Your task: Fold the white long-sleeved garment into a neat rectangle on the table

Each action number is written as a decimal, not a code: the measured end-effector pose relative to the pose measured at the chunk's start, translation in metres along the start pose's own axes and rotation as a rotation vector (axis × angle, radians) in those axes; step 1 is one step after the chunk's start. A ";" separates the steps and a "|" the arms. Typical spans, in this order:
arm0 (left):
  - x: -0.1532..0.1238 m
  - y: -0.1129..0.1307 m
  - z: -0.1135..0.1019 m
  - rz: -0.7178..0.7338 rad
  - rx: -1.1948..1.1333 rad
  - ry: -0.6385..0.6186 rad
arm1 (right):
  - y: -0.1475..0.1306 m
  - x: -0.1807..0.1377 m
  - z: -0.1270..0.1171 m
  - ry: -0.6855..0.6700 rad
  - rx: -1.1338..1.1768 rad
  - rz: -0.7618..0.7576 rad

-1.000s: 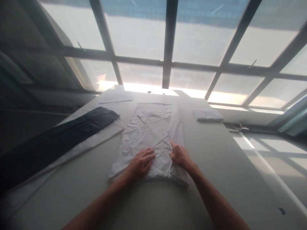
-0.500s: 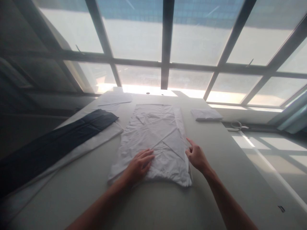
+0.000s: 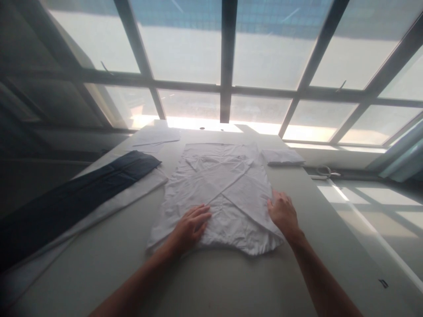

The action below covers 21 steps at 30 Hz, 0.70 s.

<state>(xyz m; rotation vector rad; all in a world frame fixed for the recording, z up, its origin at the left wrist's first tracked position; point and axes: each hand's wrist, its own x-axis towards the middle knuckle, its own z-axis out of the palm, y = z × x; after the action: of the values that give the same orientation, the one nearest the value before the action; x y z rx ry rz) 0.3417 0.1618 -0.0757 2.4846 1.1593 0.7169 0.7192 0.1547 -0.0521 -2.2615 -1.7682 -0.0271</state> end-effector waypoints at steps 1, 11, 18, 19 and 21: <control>0.000 0.000 0.000 -0.002 -0.002 0.002 | -0.007 0.002 0.002 0.004 0.034 -0.021; 0.001 -0.003 -0.009 -0.047 -0.143 -0.052 | -0.062 -0.061 0.051 -0.078 0.043 -0.115; -0.009 -0.058 -0.064 -0.098 -0.051 -0.039 | -0.065 -0.073 0.048 -0.110 0.080 -0.118; -0.013 -0.069 -0.068 -0.096 0.016 -0.044 | -0.064 -0.073 0.048 -0.106 0.088 -0.122; -0.021 -0.084 -0.069 -0.075 0.133 -0.078 | -0.063 -0.072 0.048 -0.091 0.098 -0.128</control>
<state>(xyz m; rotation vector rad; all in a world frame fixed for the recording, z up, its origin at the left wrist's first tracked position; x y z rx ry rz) 0.2393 0.2020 -0.0645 2.5365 1.3028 0.5342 0.6331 0.1103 -0.0983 -2.1095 -1.9144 0.1371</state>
